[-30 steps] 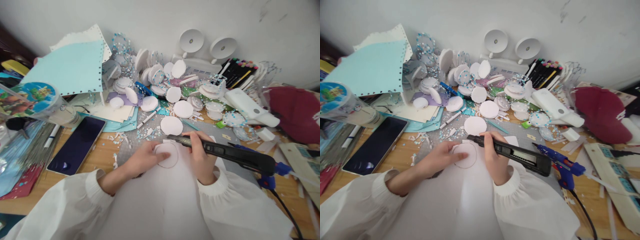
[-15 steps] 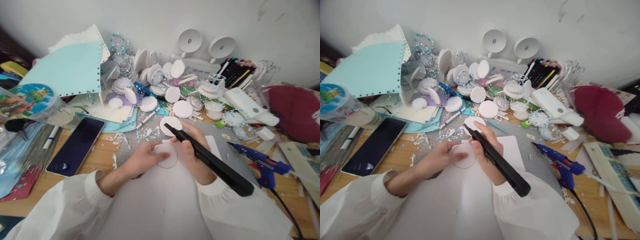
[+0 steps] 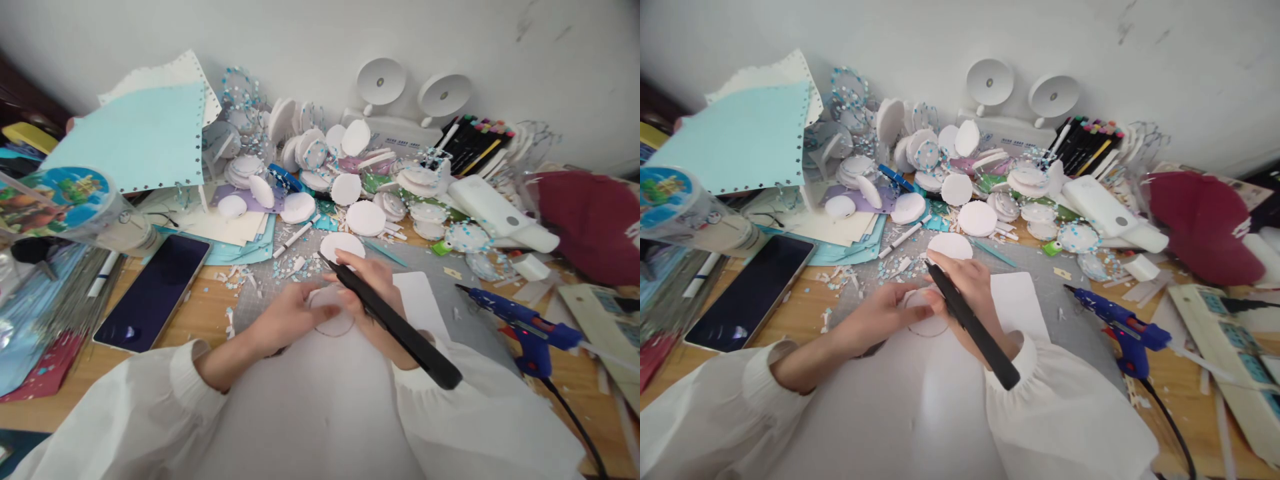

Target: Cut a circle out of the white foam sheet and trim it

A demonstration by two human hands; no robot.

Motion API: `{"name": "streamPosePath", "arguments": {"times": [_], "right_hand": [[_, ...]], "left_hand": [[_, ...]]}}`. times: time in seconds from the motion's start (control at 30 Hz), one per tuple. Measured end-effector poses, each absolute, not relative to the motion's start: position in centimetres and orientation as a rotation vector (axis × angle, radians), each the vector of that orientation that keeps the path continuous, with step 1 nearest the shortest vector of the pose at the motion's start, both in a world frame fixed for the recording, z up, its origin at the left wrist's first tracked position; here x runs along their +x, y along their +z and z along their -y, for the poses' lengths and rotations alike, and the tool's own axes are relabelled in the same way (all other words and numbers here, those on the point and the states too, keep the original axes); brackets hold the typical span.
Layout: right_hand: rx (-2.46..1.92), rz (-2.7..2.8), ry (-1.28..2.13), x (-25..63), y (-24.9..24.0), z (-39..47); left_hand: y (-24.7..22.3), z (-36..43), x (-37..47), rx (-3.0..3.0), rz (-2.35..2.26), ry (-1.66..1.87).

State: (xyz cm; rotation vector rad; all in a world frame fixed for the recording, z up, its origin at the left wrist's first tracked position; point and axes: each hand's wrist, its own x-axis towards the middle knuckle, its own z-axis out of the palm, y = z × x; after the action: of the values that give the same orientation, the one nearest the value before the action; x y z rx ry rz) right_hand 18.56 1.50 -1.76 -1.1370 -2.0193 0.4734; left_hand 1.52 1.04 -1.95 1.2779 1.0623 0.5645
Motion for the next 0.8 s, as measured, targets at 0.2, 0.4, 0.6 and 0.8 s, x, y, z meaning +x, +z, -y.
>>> {"name": "streamPosePath", "arguments": {"times": [0.2,0.4,0.6,0.8], "right_hand": [[-1.118,1.826,0.472,18.9,-1.6,-1.3],[-1.162,1.733,0.559,19.0,-1.3,-1.1],[-1.211,1.771,0.501,19.0,-1.5,-1.2],[-1.436,1.746,0.402,20.3,-1.5,-1.7]], "left_hand": [[-1.8,-0.9,1.4,1.228,-1.135,0.503],[-2.1,-0.9,1.4,1.197,-1.145,0.489],[-1.8,-0.9,1.5,1.197,-1.136,0.475],[-1.2,-0.9,1.4,1.128,-1.159,0.463]]}}
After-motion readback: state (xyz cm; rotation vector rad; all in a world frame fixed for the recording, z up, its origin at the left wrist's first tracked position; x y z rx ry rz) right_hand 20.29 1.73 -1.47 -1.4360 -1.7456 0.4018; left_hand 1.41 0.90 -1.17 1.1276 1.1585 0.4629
